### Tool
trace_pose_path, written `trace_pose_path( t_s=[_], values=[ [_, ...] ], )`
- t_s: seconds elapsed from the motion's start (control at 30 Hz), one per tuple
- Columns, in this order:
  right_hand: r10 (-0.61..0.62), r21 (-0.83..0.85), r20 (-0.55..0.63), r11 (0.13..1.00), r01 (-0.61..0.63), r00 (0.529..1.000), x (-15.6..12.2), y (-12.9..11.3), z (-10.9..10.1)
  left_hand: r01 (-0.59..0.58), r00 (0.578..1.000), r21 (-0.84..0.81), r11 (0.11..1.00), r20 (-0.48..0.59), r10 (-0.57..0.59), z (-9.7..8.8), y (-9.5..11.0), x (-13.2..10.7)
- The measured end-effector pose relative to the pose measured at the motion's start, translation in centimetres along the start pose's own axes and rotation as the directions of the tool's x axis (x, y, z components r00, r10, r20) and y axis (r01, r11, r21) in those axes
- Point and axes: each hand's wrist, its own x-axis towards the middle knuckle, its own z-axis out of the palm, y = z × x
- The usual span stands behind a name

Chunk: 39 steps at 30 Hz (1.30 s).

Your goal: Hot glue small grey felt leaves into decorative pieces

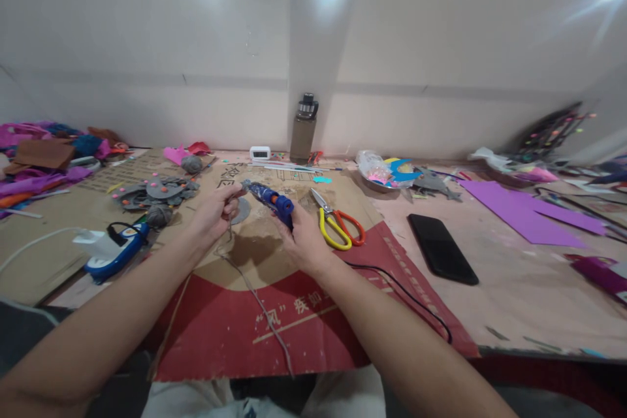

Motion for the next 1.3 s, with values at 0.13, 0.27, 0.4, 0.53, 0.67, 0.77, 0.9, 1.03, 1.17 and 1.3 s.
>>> trace_pose_path(
  t_s=[0.13, 0.27, 0.4, 0.53, 0.67, 0.77, 0.9, 1.03, 1.17, 1.3],
  values=[
    [-0.001, 0.009, 0.004, 1.000, 0.001, 1.000, 0.09, 0.03, 0.06, 0.010, 1.000, 0.017, 1.000, 0.012, -0.010, 0.22, 0.09, -0.27],
    [0.032, 0.009, 0.017, 0.999, -0.032, 0.999, 0.03, 0.20, 0.07, -0.002, 1.000, 0.013, 1.000, 0.016, 0.002, 0.10, 0.07, -0.14],
    [0.035, 0.010, 0.016, 0.999, -0.035, 0.999, -0.02, 0.10, -0.09, -0.005, 1.000, 0.003, 1.000, 0.001, 0.005, -0.23, -0.06, 0.25],
    [0.024, 0.015, 0.002, 1.000, -0.024, 1.000, 0.05, -0.16, -0.14, -0.009, 1.000, 0.011, 1.000, -0.008, 0.009, -0.25, -0.06, 0.23],
    [0.026, 0.009, 0.011, 1.000, -0.026, 1.000, 0.07, 0.00, 0.02, -0.012, 1.000, 0.038, 0.999, 0.027, 0.011, -0.11, -0.04, 0.03],
    [0.043, 0.007, 0.020, 0.999, -0.043, 0.999, 0.03, 0.21, 0.02, -0.019, 0.999, 0.026, 0.999, 0.034, 0.018, -0.21, -0.06, 0.14],
    [0.046, 0.010, 0.023, 0.999, -0.046, 0.999, -0.02, 0.26, -0.13, -0.018, 1.000, 0.024, 1.000, 0.008, 0.018, -0.31, 0.00, 0.28],
    [0.035, 0.001, 0.010, 0.999, -0.035, 0.999, -0.03, 0.23, -0.08, -0.017, 1.000, 0.032, 0.999, 0.014, 0.017, -0.02, 0.15, -0.06],
    [0.048, 0.004, 0.020, 0.999, -0.048, 0.999, -0.01, 0.21, -0.01, -0.013, 1.000, 0.036, 0.999, 0.020, 0.012, 0.04, 0.22, -0.19],
    [0.055, 0.017, 0.026, 0.998, -0.056, 0.998, -0.05, 0.28, -0.09, -0.017, 1.000, 0.029, 0.999, 0.021, 0.017, -0.38, 0.13, 0.22]
  ],
)
